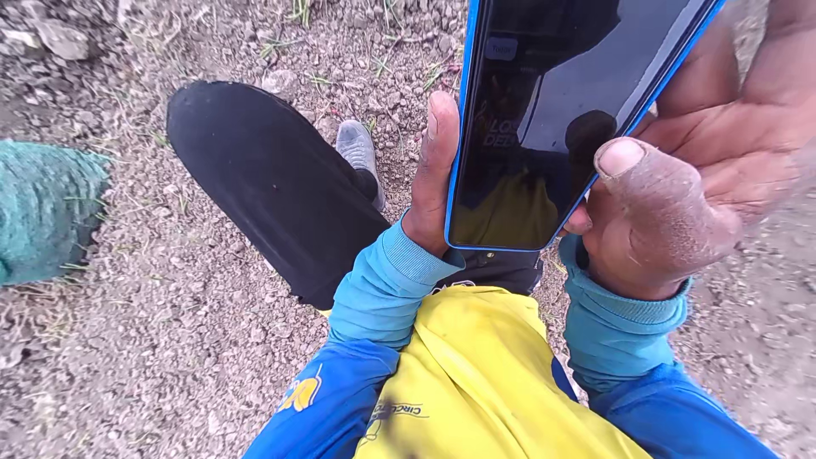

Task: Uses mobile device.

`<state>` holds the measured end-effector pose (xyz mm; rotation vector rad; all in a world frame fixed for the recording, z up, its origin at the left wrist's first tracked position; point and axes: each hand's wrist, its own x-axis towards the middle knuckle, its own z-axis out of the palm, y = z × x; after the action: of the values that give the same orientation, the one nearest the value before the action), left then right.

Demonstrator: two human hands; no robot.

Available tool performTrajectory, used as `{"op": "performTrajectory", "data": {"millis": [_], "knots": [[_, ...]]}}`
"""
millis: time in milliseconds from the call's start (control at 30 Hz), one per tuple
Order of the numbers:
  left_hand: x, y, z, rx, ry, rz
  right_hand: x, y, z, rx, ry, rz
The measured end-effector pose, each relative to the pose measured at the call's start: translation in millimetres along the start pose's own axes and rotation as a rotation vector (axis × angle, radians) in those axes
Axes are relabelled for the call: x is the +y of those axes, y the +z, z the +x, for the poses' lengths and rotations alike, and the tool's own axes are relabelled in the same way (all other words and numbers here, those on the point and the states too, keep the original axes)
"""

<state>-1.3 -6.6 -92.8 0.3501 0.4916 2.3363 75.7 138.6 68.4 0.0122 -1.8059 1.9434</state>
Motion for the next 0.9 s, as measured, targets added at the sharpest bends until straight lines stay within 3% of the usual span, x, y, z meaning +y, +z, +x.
{"op": "performTrajectory", "data": {"millis": [33,133,267,300,333,367,400,433,467,500,533,567,600,633,667,700,767,833,867,900], "knots": [[-11.1,-22.0,-0.4,-0.148,0.063,-0.021,0.1,-0.1,0.3,-0.003,-0.001,0.004],[-20.3,-29.9,-3.7,-0.122,0.07,-0.109,0.2,1.1,0.7,0.012,-0.001,0.029],[-11.4,-19.4,3.3,-0.219,0.089,-0.064,0.8,4.9,0.6,0.059,-0.008,-0.033],[0.4,3.7,4.2,-0.106,0.045,-0.051,1.8,4.7,-0.3,0.047,-0.009,-0.057],[17.9,53.4,8.8,0.338,-0.068,-0.079,2.4,3.6,-1.1,-0.006,0.007,-0.078],[18.0,48.1,10.2,0.287,-0.059,-0.125,3.2,1.5,-1.6,-0.091,0.036,-0.094],[2.8,0.2,10.8,-0.126,0.035,-0.161,5.0,-0.8,-2.3,-0.182,0.069,-0.099],[-5.8,-23.6,14.1,-0.254,0.059,-0.217,7.4,-2.5,-3.3,-0.24,0.094,-0.092],[-4.0,-26.4,13.9,-0.205,0.023,-0.242,9.2,-5.1,-4.0,-0.281,0.101,-0.06],[7.7,-8.6,12.4,0.006,-0.055,-0.212,9.8,-7.3,-3.5,-0.303,0.097,-0.006],[25.5,33.0,20.1,0.463,-0.178,-0.174,9.6,-7.7,-2.9,-0.296,0.091,0.075],[8.8,-9.2,11.6,-0.016,-0.031,-0.209,9.1,-6.3,-2.6,-0.256,0.081,0.149],[-1.8,-26.5,15.5,-0.272,0.071,-0.235,8.6,-4.6,-2.7,-0.2,0.073,0.217],[-2.3,-20.7,21.9,-0.393,0.132,-0.228,7.8,-3.1,-1.9,-0.146,0.069,0.24],[7.6,7.4,24.1,-0.353,0.143,-0.206,6.6,-2.2,-1.4,-0.108,0.066,0.235],[25.3,59.9,21.2,-0.052,0.114,-0.164,5.4,-2.0,-1.1,-0.09,0.061,0.213],[41.7,94.1,23.7,0.009,0.112,-0.027,3.7,-2.3,-0.9,-0.076,0.049,0.161],[35.9,86.6,21.6,0.029,0.109,-0.064,3.5,-3.4,-1.3,-0.071,0.027,0.12],[24.6,60.8,19.2,-0.031,0.11,-0.124,3.6,-4.5,-1.8,-0.073,0.018,0.113],[6.5,7.3,20.3,-0.316,0.133,-0.15,4.0,-5.3,-2.4,-0.07,0.012,0.113]]}}
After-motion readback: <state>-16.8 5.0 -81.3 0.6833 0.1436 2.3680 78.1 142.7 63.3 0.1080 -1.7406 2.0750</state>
